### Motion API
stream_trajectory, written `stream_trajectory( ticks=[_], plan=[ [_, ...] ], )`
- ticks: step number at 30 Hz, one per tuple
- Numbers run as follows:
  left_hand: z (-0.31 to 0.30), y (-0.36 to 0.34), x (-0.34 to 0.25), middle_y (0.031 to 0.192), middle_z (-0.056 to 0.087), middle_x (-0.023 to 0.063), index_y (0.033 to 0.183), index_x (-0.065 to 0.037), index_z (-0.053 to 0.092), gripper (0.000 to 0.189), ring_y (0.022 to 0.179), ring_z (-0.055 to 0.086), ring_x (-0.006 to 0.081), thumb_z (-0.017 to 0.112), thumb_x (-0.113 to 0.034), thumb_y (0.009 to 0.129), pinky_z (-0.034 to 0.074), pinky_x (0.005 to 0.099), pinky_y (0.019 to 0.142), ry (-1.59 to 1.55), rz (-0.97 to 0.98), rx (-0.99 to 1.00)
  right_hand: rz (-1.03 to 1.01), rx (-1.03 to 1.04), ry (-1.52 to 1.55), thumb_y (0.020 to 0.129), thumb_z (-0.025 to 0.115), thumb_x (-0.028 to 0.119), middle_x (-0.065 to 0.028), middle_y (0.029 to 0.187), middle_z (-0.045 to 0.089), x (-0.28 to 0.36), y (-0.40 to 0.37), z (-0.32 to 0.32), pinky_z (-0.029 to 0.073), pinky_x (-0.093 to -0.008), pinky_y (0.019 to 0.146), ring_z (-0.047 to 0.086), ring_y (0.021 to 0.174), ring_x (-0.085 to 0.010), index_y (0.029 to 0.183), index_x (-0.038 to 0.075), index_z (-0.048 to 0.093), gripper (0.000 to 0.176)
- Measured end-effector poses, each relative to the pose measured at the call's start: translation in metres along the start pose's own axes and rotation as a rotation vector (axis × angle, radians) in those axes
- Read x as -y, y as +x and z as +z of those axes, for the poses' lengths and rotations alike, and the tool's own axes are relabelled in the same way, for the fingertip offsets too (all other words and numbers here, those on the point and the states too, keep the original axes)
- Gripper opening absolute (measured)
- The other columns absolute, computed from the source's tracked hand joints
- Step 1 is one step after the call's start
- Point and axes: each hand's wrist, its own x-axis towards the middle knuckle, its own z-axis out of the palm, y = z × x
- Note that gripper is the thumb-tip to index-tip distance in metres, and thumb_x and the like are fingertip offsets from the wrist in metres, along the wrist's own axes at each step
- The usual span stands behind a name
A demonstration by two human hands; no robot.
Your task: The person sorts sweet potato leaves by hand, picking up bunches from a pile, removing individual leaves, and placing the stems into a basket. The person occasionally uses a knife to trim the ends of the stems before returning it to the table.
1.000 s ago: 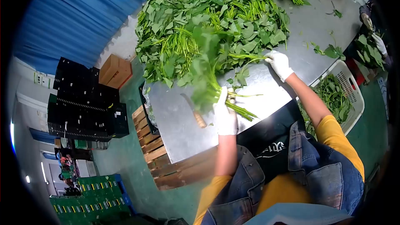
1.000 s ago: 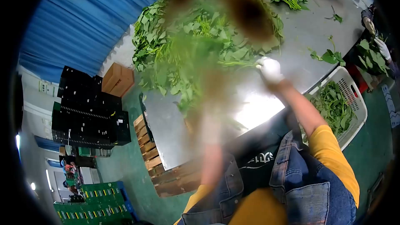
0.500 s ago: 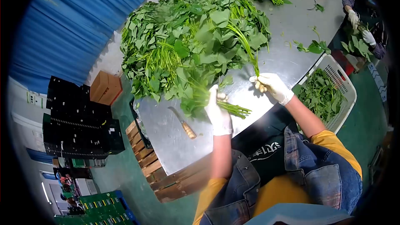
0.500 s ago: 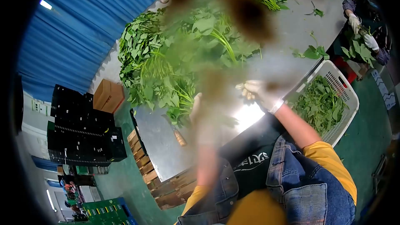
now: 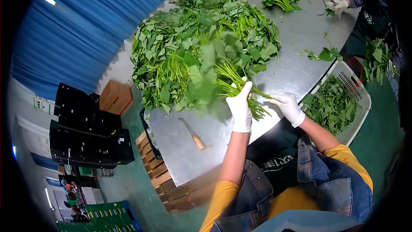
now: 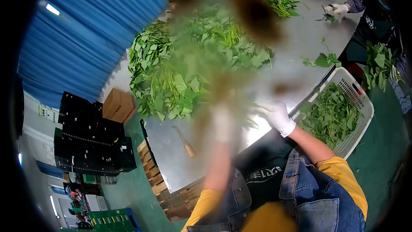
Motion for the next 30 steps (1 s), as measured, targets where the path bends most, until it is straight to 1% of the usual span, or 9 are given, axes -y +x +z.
stream_trajectory(
  ticks=[6, 11, 14, 17, 18, 19, 23, 25, 30],
  plan=[
    [-0.004, -0.007, 0.026, 0.076, 0.061, -0.0009, 0.092, 0.0, 0.067, 0.014, 0.059, 0.051, 0.006, 0.072, -0.001, 0.078, 0.04, 0.0211, 0.054, 0.108, -0.022, 0.095, 0.384, 0.502, 0.431, 0.079, 0.067, 0.004, -0.0008, 0.084, 0.062, 0.028, 0.03, -0.004, 0.05, -0.0246, 0.073, 0.057, 0.075, -0.0087, 0.111, -0.001, 0.062, 0.033],
    [-0.005, -0.007, 0.027, 0.079, 0.062, -0.0009, 0.092, 0.0, 0.067, 0.014, 0.064, 0.053, 0.0071, 0.072, -0.003, 0.078, 0.041, 0.0216, 0.058, 0.15, -0.103, 0.136, 0.462, 0.201, 0.744, 0.089, 0.06, 0.015, -0.0034, 0.085, 0.063, 0.014, 0.039, 0.004, 0.048, -0.0245, 0.06, 0.059, 0.068, -0.0115, 0.094, 0.003, 0.062, 0.014],
    [-0.009, -0.007, 0.025, 0.084, 0.062, -0.0006, 0.094, -0.002, 0.067, 0.016, 0.068, 0.053, 0.0067, 0.072, -0.004, 0.079, 0.041, 0.0215, 0.062, 0.461, -0.039, 0.068, 0.408, 0.121, 0.94, 0.091, 0.056, 0.012, -0.0097, 0.094, 0.066, 0.017, 0.027, -0.013, 0.05, -0.0279, 0.076, 0.062, 0.08, -0.0158, 0.098, -0.003, 0.064, 0.018],
    [-0.056, 0.024, 0.077, 0.082, 0.06, 0.001, 0.093, -0.003, 0.064, 0.012, 0.066, 0.052, 0.0072, 0.069, -0.003, 0.082, 0.04, 0.02, 0.052, -0.149, -0.157, 0.012, 0.164, -0.103, 1.374, 0.089, 0.057, 0.004, -0.0065, 0.088, 0.061, -0.059, 0.004, -0.045, 0.052, -0.0323, 0.074, 0.061, 0.077, -0.0177, 0.106, -0.002, 0.053, 0.018],
    [-0.047, 0.023, 0.063, 0.084, 0.06, 0.002, 0.095, -0.003, 0.062, 0.012, 0.064, 0.052, 0.0074, 0.068, -0.002, 0.083, 0.038, 0.0183, 0.048, -0.164, -0.18, -0.18, 0.054, -0.157, 0.905, 0.091, 0.058, 0.008, -0.0048, 0.087, 0.061, -0.028, -0.016, -0.067, 0.052, -0.0271, 0.068, 0.059, 0.071, -0.0145, 0.107, 0.001, 0.053, 0.018],
    [-0.062, 0.032, 0.058, 0.09, 0.061, 0.0023, 0.098, -0.003, 0.062, 0.015, 0.068, 0.053, 0.0072, 0.068, -0.004, 0.084, 0.039, 0.019, 0.052, -0.29, -0.238, -0.128, 0.248, -0.291, 1.565, 0.093, 0.055, 0.009, -0.0035, 0.086, 0.061, -0.026, -0.018, -0.088, 0.052, -0.0235, 0.064, 0.059, 0.069, -0.0122, 0.106, 0.005, 0.055, 0.015],
    [-0.07, 0.021, -0.004, 0.102, 0.061, 0.0065, 0.101, -0.005, 0.062, 0.023, 0.089, 0.057, 0.0155, 0.055, -0.026, 0.095, 0.048, 0.0312, 0.075, -0.121, -0.033, -0.174, -0.337, -0.497, 1.774, 0.084, 0.062, 0.038, -0.0168, 0.134, 0.048, -0.14, -0.062, -0.219, 0.046, -0.0363, 0.099, 0.045, 0.125, -0.0292, 0.137, -0.003, 0.034, 0.073],
    [-0.075, 0.017, -0.016, 0.1, 0.061, 0.0069, 0.109, -0.004, 0.059, 0.028, 0.096, 0.056, 0.0193, 0.049, -0.028, 0.098, 0.045, 0.0356, 0.088, -0.184, 0.075, -0.18, -0.221, -0.691, 2.029, 0.08, 0.063, 0.044, -0.0188, 0.142, 0.039, -0.101, -0.059, -0.217, 0.039, -0.0409, 0.106, 0.038, 0.131, -0.033, 0.14, -0.006, 0.028, 0.086],
    [-0.083, 0.02, -0.013, 0.08, 0.055, 0.0013, 0.117, -0.006, 0.052, 0.026, 0.089, 0.056, 0.0154, 0.055, -0.021, 0.095, 0.048, 0.03, 0.083, -0.558, -0.164, 0.007, 0.201, -0.059, 1.441, 0.084, 0.067, 0.035, -0.0191, 0.14, 0.04, -0.036, 0.017, -0.107, 0.04, -0.0371, 0.103, 0.045, 0.125, -0.0262, 0.141, -0.004, 0.029, 0.079]
  ],
)
